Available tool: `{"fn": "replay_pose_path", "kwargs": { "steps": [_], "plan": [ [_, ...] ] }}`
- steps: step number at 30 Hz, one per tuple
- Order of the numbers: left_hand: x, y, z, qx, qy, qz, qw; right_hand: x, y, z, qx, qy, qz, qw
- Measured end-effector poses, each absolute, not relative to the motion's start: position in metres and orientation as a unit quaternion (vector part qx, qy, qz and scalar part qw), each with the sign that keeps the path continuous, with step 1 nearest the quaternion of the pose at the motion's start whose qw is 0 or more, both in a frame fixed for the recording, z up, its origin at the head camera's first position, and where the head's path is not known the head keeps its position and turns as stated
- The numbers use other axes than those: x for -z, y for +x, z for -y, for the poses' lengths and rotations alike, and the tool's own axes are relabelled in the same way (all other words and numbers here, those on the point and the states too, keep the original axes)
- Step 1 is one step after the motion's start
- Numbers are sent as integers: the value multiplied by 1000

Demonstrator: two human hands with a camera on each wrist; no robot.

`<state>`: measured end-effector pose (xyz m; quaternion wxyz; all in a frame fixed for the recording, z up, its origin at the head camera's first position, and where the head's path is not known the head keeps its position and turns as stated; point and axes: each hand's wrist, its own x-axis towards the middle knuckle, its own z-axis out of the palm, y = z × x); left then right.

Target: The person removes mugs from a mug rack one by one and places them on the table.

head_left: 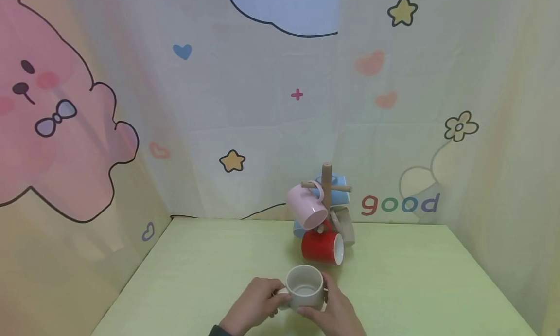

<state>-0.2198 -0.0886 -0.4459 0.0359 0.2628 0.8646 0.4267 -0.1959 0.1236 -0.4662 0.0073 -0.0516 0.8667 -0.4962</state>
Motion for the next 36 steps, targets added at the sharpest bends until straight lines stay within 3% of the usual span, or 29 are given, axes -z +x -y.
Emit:
{"fn": "replay_pose_path", "kwargs": {
  "steps": [10, 16, 29, 36],
  "plan": [
    [445, -217, 100, -433, 248, -866, 16, 467, -198, -135, 466, -121, -876, 27],
    [448, -217, 106, -434, 230, -871, 3, 464, -198, -140, 435, -61, -894, 90],
    [456, -218, 133, -428, 190, -883, -23, 468, -194, -165, 223, -46, -969, 91],
    [459, -220, 154, -432, 107, -895, -40, 472, -191, -183, 197, -32, -975, 101]
  ]
}}
